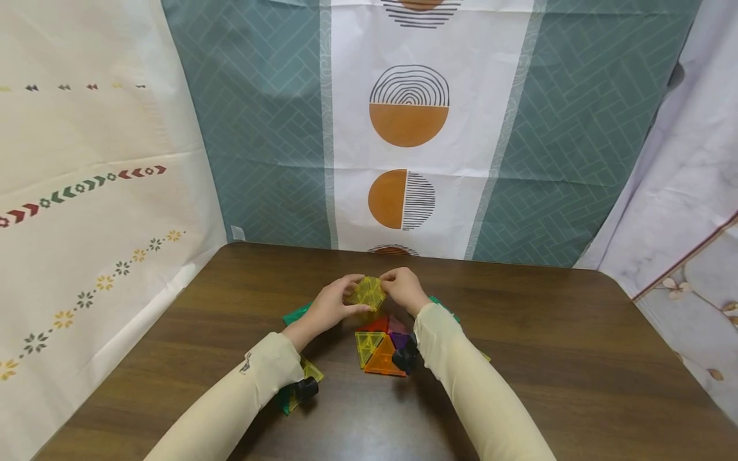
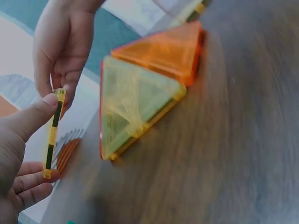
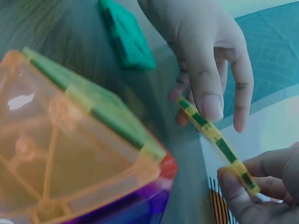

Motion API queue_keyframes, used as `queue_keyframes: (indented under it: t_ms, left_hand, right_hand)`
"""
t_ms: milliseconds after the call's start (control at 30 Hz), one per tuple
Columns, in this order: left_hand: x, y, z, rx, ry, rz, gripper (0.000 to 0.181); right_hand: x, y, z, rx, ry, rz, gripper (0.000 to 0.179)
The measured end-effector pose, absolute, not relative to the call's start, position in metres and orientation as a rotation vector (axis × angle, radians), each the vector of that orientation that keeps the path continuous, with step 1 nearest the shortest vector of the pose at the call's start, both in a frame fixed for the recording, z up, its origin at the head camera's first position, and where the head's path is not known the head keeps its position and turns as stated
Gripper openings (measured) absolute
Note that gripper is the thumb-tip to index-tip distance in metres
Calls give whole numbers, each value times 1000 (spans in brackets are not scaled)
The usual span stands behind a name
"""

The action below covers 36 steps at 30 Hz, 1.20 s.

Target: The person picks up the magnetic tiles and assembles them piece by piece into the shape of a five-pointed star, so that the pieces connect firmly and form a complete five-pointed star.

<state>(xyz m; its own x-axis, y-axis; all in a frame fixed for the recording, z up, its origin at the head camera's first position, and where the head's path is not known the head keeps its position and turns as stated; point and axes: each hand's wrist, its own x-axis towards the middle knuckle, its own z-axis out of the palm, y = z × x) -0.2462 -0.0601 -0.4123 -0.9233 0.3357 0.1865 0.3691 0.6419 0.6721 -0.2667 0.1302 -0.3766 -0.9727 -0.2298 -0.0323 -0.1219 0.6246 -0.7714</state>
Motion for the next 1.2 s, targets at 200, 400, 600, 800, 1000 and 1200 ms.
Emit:
queue_keyframes:
  t_ms: [200,400,600,800,1000,1200]
  left_hand:
    - [-245,-61,-404,-552,-2736,-1349,62]
    - [-245,-66,-395,-365,-2585,-1707,41]
    - [-245,-68,-390,-156,-2456,-1992,33]
    - [-249,-72,-392,-82,-2457,-2106,29]
    - [-250,-75,-398,-79,-2489,-2177,30]
    - [-249,-75,-407,-129,-2543,-2164,33]
  right_hand:
    - [-263,129,-367,-282,2682,-1369,31]
    - [-260,132,-362,-281,2598,-1461,34]
    - [-258,135,-361,-331,2540,-1521,34]
    - [-256,137,-359,-375,2505,-1548,32]
    - [-257,139,-363,-424,2519,-1484,31]
    - [-256,140,-371,-395,2497,-1471,31]
